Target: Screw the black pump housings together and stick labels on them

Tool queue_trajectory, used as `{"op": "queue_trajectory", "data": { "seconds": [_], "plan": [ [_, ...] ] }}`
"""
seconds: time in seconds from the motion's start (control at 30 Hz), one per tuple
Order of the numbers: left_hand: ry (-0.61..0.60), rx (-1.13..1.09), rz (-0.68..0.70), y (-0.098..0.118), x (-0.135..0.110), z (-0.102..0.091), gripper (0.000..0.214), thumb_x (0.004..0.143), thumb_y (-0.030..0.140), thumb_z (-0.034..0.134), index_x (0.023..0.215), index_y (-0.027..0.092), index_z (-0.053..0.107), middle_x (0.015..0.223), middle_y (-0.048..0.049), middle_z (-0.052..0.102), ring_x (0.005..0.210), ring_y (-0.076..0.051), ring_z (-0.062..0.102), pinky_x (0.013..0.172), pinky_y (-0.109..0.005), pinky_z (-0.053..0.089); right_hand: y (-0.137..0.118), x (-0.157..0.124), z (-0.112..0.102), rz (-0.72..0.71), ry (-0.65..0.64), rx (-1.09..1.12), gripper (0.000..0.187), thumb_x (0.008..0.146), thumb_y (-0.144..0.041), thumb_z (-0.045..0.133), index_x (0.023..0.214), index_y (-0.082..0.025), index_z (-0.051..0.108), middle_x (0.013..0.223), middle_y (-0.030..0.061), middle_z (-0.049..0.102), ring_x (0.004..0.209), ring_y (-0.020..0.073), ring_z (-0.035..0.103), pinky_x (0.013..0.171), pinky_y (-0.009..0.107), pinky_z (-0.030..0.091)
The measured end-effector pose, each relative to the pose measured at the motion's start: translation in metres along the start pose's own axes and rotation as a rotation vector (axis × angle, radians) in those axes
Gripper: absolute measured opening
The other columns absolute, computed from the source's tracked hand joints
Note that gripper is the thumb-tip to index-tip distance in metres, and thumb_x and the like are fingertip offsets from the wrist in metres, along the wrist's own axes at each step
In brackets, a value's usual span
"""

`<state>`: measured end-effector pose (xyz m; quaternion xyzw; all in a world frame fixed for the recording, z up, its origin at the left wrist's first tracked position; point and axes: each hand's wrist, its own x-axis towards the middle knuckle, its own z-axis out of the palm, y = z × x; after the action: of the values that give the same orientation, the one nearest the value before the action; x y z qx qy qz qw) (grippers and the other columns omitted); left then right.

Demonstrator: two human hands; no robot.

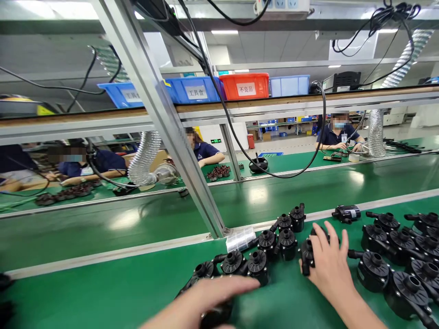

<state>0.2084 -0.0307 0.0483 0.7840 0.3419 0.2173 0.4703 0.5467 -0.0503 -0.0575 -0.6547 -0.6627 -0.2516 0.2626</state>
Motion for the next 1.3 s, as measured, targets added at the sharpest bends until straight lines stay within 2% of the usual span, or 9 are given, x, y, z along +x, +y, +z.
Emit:
{"op": "queue_trajectory", "data": {
  "seconds": [0.1, 0.23, 0.3, 0.4, 0.53, 0.67, 0.87, 1.03, 1.3],
  "plan": [
    [0.151, 0.017, -0.034, 0.019, 0.015, -0.080, 0.050, 0.084, 0.043, 0.086, 0.130, 0.026, 0.079, 0.137, -0.0108, 0.077, 0.128, -0.040, 0.070, 0.119, -0.061, 0.049, 0.021, 0.001, -0.003, 0.148, -0.048, -0.182, 0.038, 0.093, -0.032, 0.063, 0.124, -0.010, 0.064, 0.154, 0.0270, 0.054, 0.148, 0.0564, 0.034, 0.116, 0.088, 0.005],
    [0.162, 0.019, -0.053, -0.032, 0.066, -0.132, 0.064, 0.081, 0.054, 0.084, 0.134, 0.020, 0.074, 0.135, -0.0136, 0.078, 0.130, -0.037, 0.069, 0.114, -0.051, 0.053, 0.040, -0.003, -0.001, 0.192, -0.073, -0.174, 0.090, 0.081, -0.036, 0.074, 0.160, -0.009, 0.039, 0.165, 0.0321, 0.036, 0.152, 0.0580, 0.028, 0.112, 0.089, 0.017],
    [0.126, 0.052, -0.071, -0.069, 0.088, -0.133, 0.065, 0.083, 0.058, 0.081, 0.132, 0.017, 0.074, 0.136, -0.0156, 0.077, 0.129, -0.036, 0.069, 0.113, -0.049, 0.054, 0.032, 0.006, -0.001, 0.175, -0.088, 0.031, 0.100, 0.077, -0.045, 0.080, 0.164, -0.020, 0.035, 0.169, 0.0229, 0.035, 0.155, 0.0515, 0.028, 0.114, 0.078, 0.035],
    [0.105, 0.078, -0.065, -0.111, 0.110, -0.117, 0.061, 0.081, 0.055, 0.081, 0.126, 0.014, 0.077, 0.128, -0.0170, 0.079, 0.121, -0.037, 0.072, 0.111, -0.049, 0.052, -0.002, 0.044, -0.007, 0.097, -0.185, 0.369, 0.066, 0.092, -0.053, 0.070, 0.153, -0.035, 0.052, 0.168, 0.0077, 0.041, 0.159, 0.0387, 0.027, 0.115, 0.059, 0.047],
    [0.107, 0.105, -0.055, -0.132, 0.118, -0.096, 0.068, 0.061, 0.032, 0.095, 0.125, 0.018, 0.077, 0.116, -0.0098, 0.079, 0.116, -0.036, 0.069, 0.111, -0.048, 0.047, -0.055, 0.113, -0.007, 0.022, -0.353, 0.707, 0.030, 0.097, -0.040, 0.065, 0.123, -0.026, 0.071, 0.145, 0.0113, 0.062, 0.147, 0.0342, 0.046, 0.119, 0.053, 0.043],
    [0.164, 0.052, -0.006, -0.132, 0.114, -0.090, 0.083, 0.056, 0.012, 0.089, 0.135, 0.022, 0.066, 0.099, 0.0012, 0.066, 0.095, -0.024, 0.065, 0.090, -0.036, 0.051, -0.090, 0.156, 0.021, -0.013, -0.437, 0.809, 0.033, 0.091, -0.030, 0.070, 0.122, -0.022, 0.073, 0.129, 0.0129, 0.071, 0.126, 0.0325, 0.064, 0.109, 0.048, 0.049],
    [0.264, -0.096, 0.090, -0.120, 0.112, -0.088, 0.080, 0.063, 0.013, 0.083, 0.139, 0.025, 0.058, 0.112, -0.0004, 0.058, 0.081, -0.014, 0.057, 0.068, -0.024, 0.044, -0.119, 0.162, 0.060, -0.040, -0.487, 0.923, 0.022, 0.085, -0.025, 0.073, 0.107, -0.023, 0.077, 0.112, 0.0058, 0.078, 0.110, 0.0288, 0.070, 0.097, 0.039, 0.050],
    [0.344, -0.249, 0.138, -0.112, 0.113, -0.083, 0.066, 0.067, 0.025, 0.094, 0.126, 0.018, 0.067, 0.112, -0.0057, 0.068, 0.079, -0.016, 0.062, 0.070, -0.027, 0.048, -0.116, 0.162, 0.071, 0.009, -0.483, 0.990, 0.022, 0.085, -0.021, 0.070, 0.107, -0.020, 0.075, 0.105, 0.0052, 0.078, 0.101, 0.0252, 0.070, 0.088, 0.034, 0.050],
    [0.493, -0.250, 0.152, -0.113, 0.118, -0.083, 0.039, 0.082, 0.033, 0.084, 0.115, 0.015, 0.072, 0.098, -0.0114, 0.081, 0.095, -0.026, 0.073, 0.085, -0.037, 0.056, -0.113, 0.161, 0.070, 0.024, -0.478, 1.001, 0.010, 0.088, -0.026, 0.070, 0.094, -0.021, 0.077, 0.095, 0.0034, 0.076, 0.093, 0.0238, 0.068, 0.086, 0.035, 0.047]
  ]
}}
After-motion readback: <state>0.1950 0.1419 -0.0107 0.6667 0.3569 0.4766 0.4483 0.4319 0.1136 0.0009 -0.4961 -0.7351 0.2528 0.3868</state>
